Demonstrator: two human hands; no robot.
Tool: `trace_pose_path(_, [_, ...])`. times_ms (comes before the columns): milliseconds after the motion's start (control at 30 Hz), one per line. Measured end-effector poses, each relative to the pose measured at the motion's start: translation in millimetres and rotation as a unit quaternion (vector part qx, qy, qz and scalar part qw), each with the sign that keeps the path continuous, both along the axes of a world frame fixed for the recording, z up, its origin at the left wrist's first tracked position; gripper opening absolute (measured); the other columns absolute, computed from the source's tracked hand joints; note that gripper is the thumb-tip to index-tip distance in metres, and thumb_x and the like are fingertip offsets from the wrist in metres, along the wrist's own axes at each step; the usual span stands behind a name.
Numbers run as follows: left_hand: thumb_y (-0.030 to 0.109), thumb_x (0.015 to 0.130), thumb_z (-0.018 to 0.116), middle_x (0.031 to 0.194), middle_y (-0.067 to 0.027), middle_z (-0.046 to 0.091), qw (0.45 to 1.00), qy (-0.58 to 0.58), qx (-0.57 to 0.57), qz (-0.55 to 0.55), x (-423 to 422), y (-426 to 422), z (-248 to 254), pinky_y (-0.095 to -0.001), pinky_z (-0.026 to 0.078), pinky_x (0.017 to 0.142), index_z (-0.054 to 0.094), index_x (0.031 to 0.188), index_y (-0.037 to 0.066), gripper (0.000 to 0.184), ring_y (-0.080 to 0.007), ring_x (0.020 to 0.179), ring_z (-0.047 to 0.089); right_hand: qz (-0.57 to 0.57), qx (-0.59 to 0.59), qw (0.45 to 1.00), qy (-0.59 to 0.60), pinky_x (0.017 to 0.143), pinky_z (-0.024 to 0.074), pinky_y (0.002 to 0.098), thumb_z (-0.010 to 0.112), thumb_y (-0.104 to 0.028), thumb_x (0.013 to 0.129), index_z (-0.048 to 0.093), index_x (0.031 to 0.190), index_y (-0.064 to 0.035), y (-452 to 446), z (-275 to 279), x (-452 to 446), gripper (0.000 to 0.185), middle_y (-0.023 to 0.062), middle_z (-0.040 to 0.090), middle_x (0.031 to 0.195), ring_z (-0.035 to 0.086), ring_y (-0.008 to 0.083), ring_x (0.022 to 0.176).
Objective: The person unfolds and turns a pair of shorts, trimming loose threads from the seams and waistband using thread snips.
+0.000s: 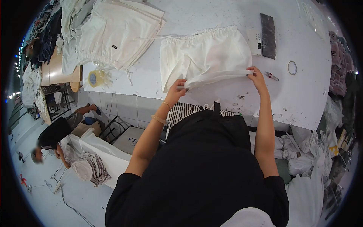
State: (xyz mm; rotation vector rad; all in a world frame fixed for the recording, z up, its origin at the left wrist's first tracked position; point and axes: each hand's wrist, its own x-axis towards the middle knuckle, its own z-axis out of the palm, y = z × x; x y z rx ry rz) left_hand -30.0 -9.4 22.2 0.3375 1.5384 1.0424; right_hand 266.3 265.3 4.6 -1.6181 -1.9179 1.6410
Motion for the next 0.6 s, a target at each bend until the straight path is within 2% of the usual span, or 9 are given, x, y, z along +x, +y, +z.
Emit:
trace_pose_path(100, [0.004, 0.081, 0.060, 0.108, -0.0058, 0.052, 0.978, 0.150, 0.035, -0.141, -0.6, 5.0, -21.2, -0.0307, 0.051, 0.076, 0.050, 0.114, 0.006, 0.035, -0.0186, 0.093, 0.059, 0.060, -0.045, 0.997, -0.020, 0.078, 0.0436, 0.0274, 0.061, -0.009, 0.078, 0.057, 0.093, -0.0038, 20.4, -8.9, 9.8, 0.017, 0.0039, 0.056, 0.084, 0.055, 0.0138, 0.080])
trace_pose_path(133, [0.003, 0.082, 0.059, 0.107, -0.0054, 0.054, 0.978, 0.127, 0.038, -0.164, -5.6, 9.1, -22.4, -0.0343, 0.052, 0.078, 0.048, 0.112, 0.008, 0.032, -0.0196, 0.093, 0.060, 0.060, -0.062, 0.996, 0.008, 0.077, 0.0438, 0.0267, 0.061, -0.010, 0.079, 0.057, 0.091, -0.0034, 26.2, -4.0, 12.7, 0.014, 0.0028, 0.056, 0.081, 0.054, 0.0127, 0.080])
trace_pose_path(167, [0.002, 0.082, 0.058, 0.106, -0.0054, 0.054, 0.993, 0.041, 0.017, -0.105, -10.3, 9.7, -21.6, -0.0344, 0.052, 0.078, 0.047, 0.111, 0.008, 0.031, -0.0196, 0.093, 0.060, 0.060, -0.075, 0.995, 0.036, 0.076, 0.0440, 0.0260, 0.061, -0.011, 0.081, 0.056, 0.088, -0.0029, 33.4, 0.5, 13.7, 0.012, 0.0017, 0.056, 0.077, 0.054, 0.0116, 0.080])
trace_pose_path(233, [0.001, 0.083, 0.057, 0.105, -0.0055, 0.055, 0.991, -0.131, -0.020, 0.014, -22.4, 26.2, 12.4, -0.0345, 0.052, 0.079, 0.045, 0.109, 0.008, 0.030, -0.0195, 0.092, 0.060, -0.016, -0.177, 0.972, 0.153, 0.084, 0.0466, 0.0294, 0.060, -0.014, 0.086, 0.054, 0.084, -0.0055, 43.4, 38.1, 5.7, 0.011, 0.0028, 0.057, 0.085, 0.056, 0.0122, 0.082])
trace_pose_path(267, [0.000, 0.084, 0.056, 0.106, -0.0056, 0.054, 0.982, -0.174, 0.033, 0.064, -29.8, 28.6, 19.1, -0.0349, 0.053, 0.079, 0.043, 0.107, 0.010, 0.028, -0.0193, 0.091, 0.060, -0.053, -0.213, 0.953, 0.207, 0.087, 0.0471, 0.0316, 0.059, -0.014, 0.087, 0.053, 0.084, -0.0065, 41.9, 65.8, -3.2, 0.010, 0.0030, 0.057, 0.086, 0.056, 0.0128, 0.082])
trace_pose_path(367, [0.000, 0.083, 0.057, 0.104, -0.0046, 0.055, 0.987, -0.070, 0.109, 0.100, -48.8, 55.7, 68.9, -0.0306, 0.052, 0.075, 0.043, 0.106, 0.010, 0.029, -0.0169, 0.090, 0.059, -0.097, -0.229, 0.916, 0.315, 0.090, 0.0490, 0.0355, 0.058, -0.014, 0.089, 0.052, 0.081, -0.0085, 46.6, 101.6, -27.6, 0.010, 0.0029, 0.057, 0.089, 0.057, 0.0135, 0.083])
trace_pose_path(467, [0.003, 0.077, 0.061, 0.099, -0.0093, 0.055, 0.986, 0.136, 0.089, 0.023, -82.1, 76.7, 123.0, -0.0316, 0.050, 0.073, 0.046, 0.103, 0.008, 0.031, -0.0205, 0.095, 0.058, -0.134, -0.152, 0.914, 0.353, 0.086, 0.0518, 0.0335, 0.058, -0.014, 0.089, 0.051, 0.080, -0.0089, 62.4, 130.1, -44.2, 0.012, 0.0019, 0.057, 0.089, 0.058, 0.0128, 0.084])
trace_pose_path(567, [0.003, 0.071, 0.063, 0.099, -0.0143, 0.054, 0.878, 0.463, 0.116, -0.030, -101.1, 87.8, 162.2, -0.0352, 0.047, 0.076, 0.049, 0.107, 0.008, 0.039, -0.0282, 0.089, 0.058, -0.128, -0.077, 0.929, 0.338, 0.069, 0.0516, 0.0245, 0.060, -0.014, 0.088, 0.053, 0.081, -0.0081, 76.1, 146.9, -50.3, 0.011, 0.0005, 0.057, 0.082, 0.058, 0.0104, 0.076])
trace_pose_path(600, [0.005, 0.068, 0.064, 0.100, -0.0177, 0.054, 0.858, 0.505, 0.079, -0.048, -101.7, 88.4, 172.5, -0.0391, 0.045, 0.081, 0.057, 0.104, 0.008, 0.037, -0.0346, 0.089, 0.055, -0.115, -0.053, 0.942, 0.310, 0.066, 0.0501, 0.0232, 0.060, -0.014, 0.088, 0.054, 0.082, -0.0081, 82.0, 148.5, -50.7, 0.010, 0.0001, 0.057, 0.080, 0.057, 0.0100, 0.074])
